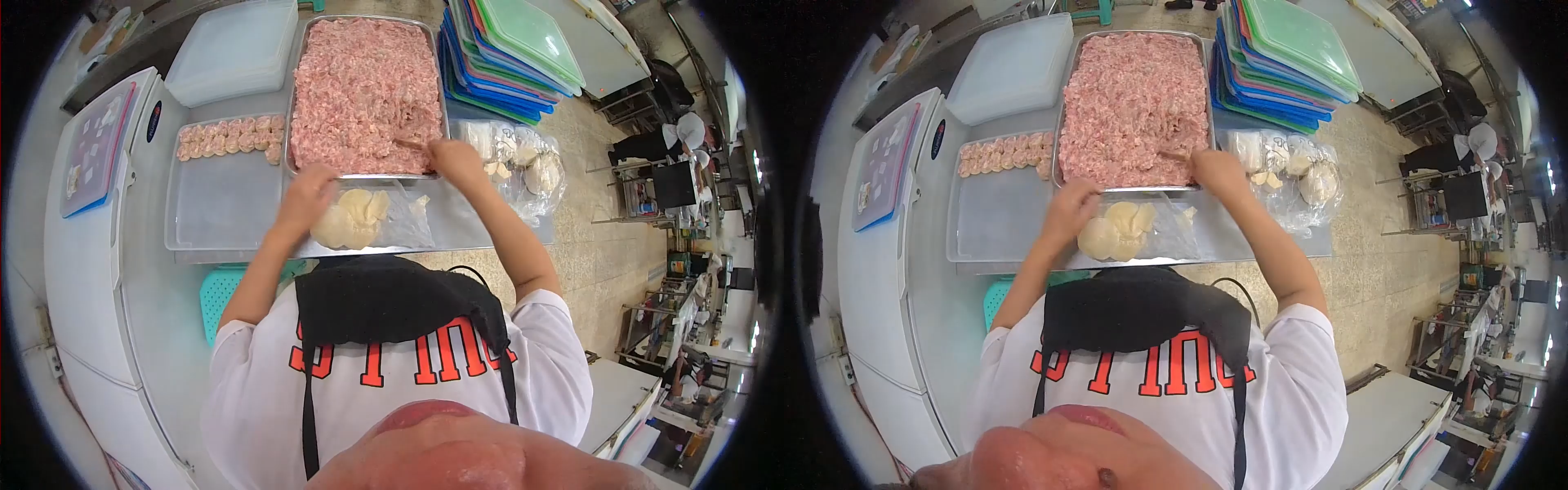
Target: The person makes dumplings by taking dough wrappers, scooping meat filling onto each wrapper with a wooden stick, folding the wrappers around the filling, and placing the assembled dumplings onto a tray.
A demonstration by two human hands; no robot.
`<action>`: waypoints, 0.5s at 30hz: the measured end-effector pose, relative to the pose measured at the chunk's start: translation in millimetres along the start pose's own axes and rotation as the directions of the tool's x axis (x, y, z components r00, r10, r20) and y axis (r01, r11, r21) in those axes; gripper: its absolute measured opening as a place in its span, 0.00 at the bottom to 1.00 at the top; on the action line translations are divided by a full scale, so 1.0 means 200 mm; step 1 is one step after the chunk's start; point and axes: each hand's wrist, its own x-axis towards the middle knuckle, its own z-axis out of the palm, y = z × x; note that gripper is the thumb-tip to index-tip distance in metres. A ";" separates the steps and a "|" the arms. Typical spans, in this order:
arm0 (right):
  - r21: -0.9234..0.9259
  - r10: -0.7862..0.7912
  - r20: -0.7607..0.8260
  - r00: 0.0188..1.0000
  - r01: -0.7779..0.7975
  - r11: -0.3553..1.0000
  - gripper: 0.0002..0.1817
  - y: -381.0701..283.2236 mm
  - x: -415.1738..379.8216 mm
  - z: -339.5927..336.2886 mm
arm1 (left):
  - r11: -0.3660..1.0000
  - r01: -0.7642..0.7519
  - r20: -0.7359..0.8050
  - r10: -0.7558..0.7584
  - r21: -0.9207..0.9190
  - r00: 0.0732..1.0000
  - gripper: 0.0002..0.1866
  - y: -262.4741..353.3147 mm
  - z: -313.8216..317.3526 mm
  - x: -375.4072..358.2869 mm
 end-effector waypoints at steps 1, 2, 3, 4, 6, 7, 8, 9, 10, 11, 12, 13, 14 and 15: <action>0.047 -0.027 -0.060 0.998 0.030 0.998 0.15 -0.02 -0.03 0.01 | 0.997 -0.062 0.079 0.065 -0.045 0.995 0.12 0.01 0.11 -0.02; 0.043 -0.007 -0.038 0.999 0.009 0.999 0.15 -0.03 -0.05 -0.01 | 0.992 -0.117 0.070 0.120 -0.038 0.990 0.12 0.00 0.22 -0.03; 0.043 -0.013 -0.038 0.999 0.014 0.999 0.15 -0.02 -0.07 0.00 | 0.985 -0.171 0.061 0.172 -0.031 0.983 0.13 0.00 0.33 -0.05; 0.117 -0.025 -0.090 0.996 0.035 0.992 0.15 0.00 -0.10 0.02 | 0.986 -0.166 0.060 0.168 -0.030 0.984 0.13 0.00 0.41 -0.05; 0.191 -0.039 -0.137 0.990 0.066 0.979 0.15 0.03 -0.11 0.05 | 0.989 -0.143 0.051 0.142 0.024 0.989 0.13 0.01 0.52 -0.04; 0.199 -0.075 -0.170 0.983 0.109 0.974 0.14 0.03 -0.12 0.06 | 0.990 -0.137 0.050 0.135 0.025 0.990 0.13 0.01 0.54 -0.05; 0.203 -0.112 -0.206 0.972 0.154 0.967 0.14 0.04 -0.12 0.06 | 0.980 -0.144 0.076 0.135 0.134 0.988 0.13 0.01 0.55 -0.04; 0.202 -0.117 -0.205 0.972 0.159 0.966 0.14 0.04 -0.12 0.04 | 0.958 -0.153 0.103 0.132 0.241 0.986 0.14 0.02 0.56 -0.03; 0.190 -0.162 -0.211 0.964 0.203 0.961 0.13 0.05 -0.11 0.02 | 0.959 -0.150 0.100 0.129 0.242 0.987 0.14 0.02 0.55 -0.01; 0.178 -0.206 -0.217 0.954 0.246 0.953 0.13 0.05 -0.11 0.01 | 0.972 -0.105 0.192 0.064 0.209 0.979 0.14 0.02 0.53 0.00; 0.178 -0.210 -0.216 0.953 0.250 0.952 0.13 0.06 -0.11 0.01 | 0.982 -0.055 0.283 0.001 0.180 0.959 0.14 0.02 0.51 0.01; 0.180 -0.247 -0.208 0.946 0.286 0.941 0.13 0.06 -0.11 0.01 | 0.982 -0.050 0.281 -0.003 0.183 0.960 0.14 0.04 0.49 0.01; 0.181 -0.284 -0.202 0.938 0.320 0.930 0.13 0.06 -0.12 0.01 | 0.994 0.058 0.253 -0.081 0.095 0.964 0.13 0.06 0.47 0.00; 0.181 -0.288 -0.206 0.935 0.325 0.928 0.13 0.07 -0.11 0.01 | 0.987 0.161 0.229 -0.158 0.005 0.960 0.13 0.07 0.46 0.00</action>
